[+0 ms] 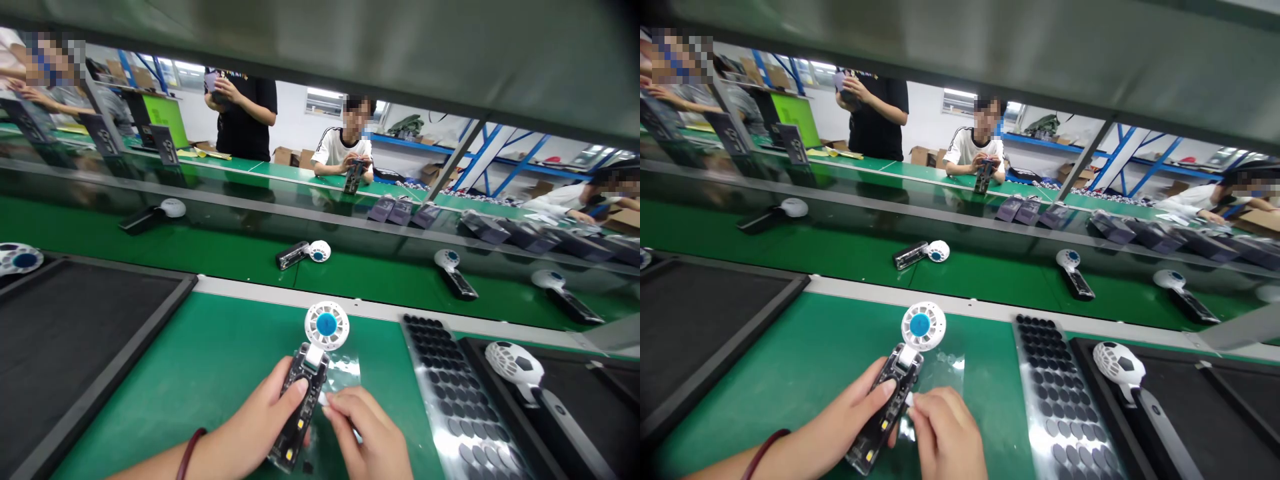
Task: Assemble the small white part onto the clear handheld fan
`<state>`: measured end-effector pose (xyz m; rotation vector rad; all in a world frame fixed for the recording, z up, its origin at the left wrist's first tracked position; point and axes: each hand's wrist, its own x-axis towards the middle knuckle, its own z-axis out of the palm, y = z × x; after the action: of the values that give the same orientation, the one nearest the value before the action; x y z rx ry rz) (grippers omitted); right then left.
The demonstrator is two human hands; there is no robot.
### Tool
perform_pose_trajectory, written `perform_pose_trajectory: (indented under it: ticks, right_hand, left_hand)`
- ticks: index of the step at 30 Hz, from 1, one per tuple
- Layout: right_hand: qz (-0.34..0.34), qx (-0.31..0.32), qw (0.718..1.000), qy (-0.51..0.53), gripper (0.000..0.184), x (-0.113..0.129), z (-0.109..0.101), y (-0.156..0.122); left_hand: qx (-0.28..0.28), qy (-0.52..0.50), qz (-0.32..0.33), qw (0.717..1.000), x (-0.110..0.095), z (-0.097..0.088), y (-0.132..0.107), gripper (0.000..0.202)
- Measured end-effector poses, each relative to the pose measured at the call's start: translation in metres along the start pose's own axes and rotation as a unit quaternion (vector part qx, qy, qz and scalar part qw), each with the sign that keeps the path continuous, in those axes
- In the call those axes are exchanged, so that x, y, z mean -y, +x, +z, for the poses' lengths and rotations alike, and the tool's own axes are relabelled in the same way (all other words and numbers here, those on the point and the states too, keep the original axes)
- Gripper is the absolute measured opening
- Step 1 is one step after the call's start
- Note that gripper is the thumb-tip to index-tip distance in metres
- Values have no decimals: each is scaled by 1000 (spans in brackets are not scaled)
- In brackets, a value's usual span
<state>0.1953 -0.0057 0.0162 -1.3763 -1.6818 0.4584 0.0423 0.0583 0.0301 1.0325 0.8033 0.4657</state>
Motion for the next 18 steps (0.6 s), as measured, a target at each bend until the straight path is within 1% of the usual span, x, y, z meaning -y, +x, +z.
perform_pose_trajectory:
  ticks: [3, 7, 12, 15, 16, 17, 18]
  right_hand:
    - [45, 14, 999, 4, 10, -3, 5, 1]
    - [98, 62, 993, -2, 9, -9, 10, 2]
    - [133, 125, 983, 5, 25, -10, 13, 0]
    - [159, 150, 976, 10, 30, -5, 6, 0]
    - [166, 151, 974, 8, 31, -2, 1, 1]
    - [175, 138, 975, 2, 31, 0, -4, 1]
    - [188, 108, 976, -8, 32, 3, -10, 2]
  left_hand:
    - [-15, -28, -10, 999, 7, -1, 5, 36]
    - [-35, -32, -1, 999, 16, -1, 11, 38]
    - [-46, 10, -3, 999, 20, 0, 6, 36]
    - [-52, 8, -10, 999, 18, 0, 6, 37]
    - [-57, -1, -12, 998, 17, -1, 8, 37]
    - [-65, -13, -14, 998, 17, -1, 10, 37]
    - [-74, -29, -16, 997, 16, -2, 12, 37]
